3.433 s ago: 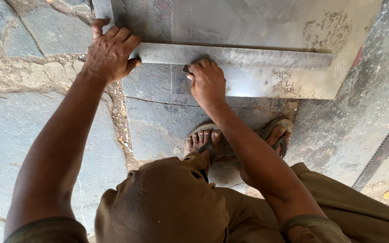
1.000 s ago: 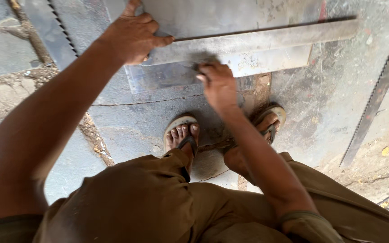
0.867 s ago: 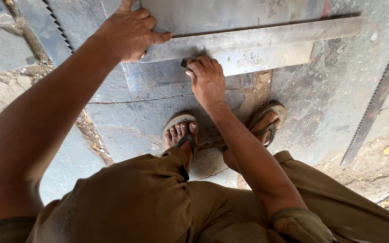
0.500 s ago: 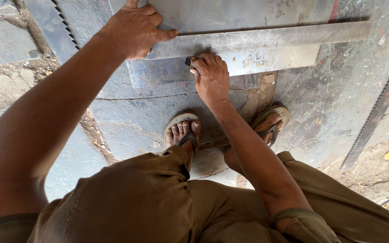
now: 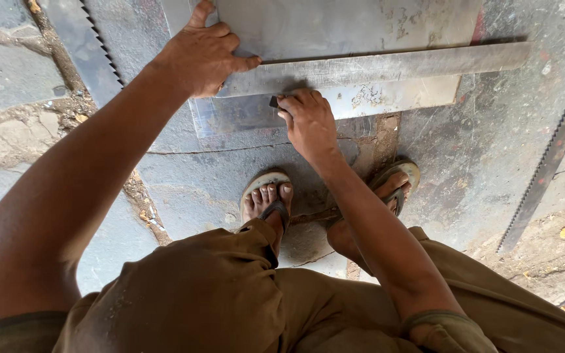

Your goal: The person uses a metal ruler and a small scraper to remove residue from a large metal sheet. They repeatedly position the ruler and scrape along its edge, then lift the ruler to continue on adjacent sections.

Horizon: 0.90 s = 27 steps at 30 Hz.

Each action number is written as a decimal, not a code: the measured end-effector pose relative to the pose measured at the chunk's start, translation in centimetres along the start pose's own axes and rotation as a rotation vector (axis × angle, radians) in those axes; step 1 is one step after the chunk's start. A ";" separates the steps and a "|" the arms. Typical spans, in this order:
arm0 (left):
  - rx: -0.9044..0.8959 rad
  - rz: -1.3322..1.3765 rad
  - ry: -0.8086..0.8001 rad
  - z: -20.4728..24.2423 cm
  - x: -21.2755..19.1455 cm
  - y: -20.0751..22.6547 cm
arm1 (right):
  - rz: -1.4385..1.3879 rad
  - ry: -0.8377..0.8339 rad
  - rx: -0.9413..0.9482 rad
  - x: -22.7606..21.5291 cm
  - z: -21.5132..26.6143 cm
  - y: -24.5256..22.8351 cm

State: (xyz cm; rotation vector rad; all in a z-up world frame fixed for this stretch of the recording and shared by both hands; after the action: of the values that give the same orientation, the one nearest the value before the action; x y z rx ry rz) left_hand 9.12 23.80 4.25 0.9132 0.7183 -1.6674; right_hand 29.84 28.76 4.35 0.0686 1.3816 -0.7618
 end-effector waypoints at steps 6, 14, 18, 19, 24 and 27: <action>-0.006 -0.024 -0.002 -0.2 0.6 0.1 | 0.124 0.023 0.047 1.6 -0.5 -0.4; 0.034 -0.005 -0.018 0.0 -0.6 -0.1 | -0.359 -0.803 0.222 2.2 3.6 -3.8; 0.057 -0.005 -0.050 0.3 -0.4 0.3 | -0.281 -0.184 0.087 -0.5 3.8 -0.5; 0.049 0.002 -0.050 0.1 -0.7 0.2 | -0.208 -0.032 0.061 -1.6 3.4 1.2; 0.055 -0.043 -0.062 0.0 -1.2 0.0 | -0.079 0.150 0.161 -4.7 4.5 9.1; 0.064 -0.061 -0.060 -0.1 -1.2 0.0 | 0.009 0.117 0.180 -3.9 4.4 11.4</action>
State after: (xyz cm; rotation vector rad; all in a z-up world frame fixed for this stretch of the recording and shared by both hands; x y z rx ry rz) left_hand 9.32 24.48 5.19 0.8904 0.6613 -1.7731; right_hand 39.54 37.14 4.53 0.2637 1.4195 -0.8846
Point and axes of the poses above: each hand's wrist, its own z-axis away from the middle knuckle, its own x-axis out of the palm, y = z × x, the point moved 5 cm from there along -z, towards the middle knuckle, and after that the axes turned 1 degree about -y, right-handed, at the moved point
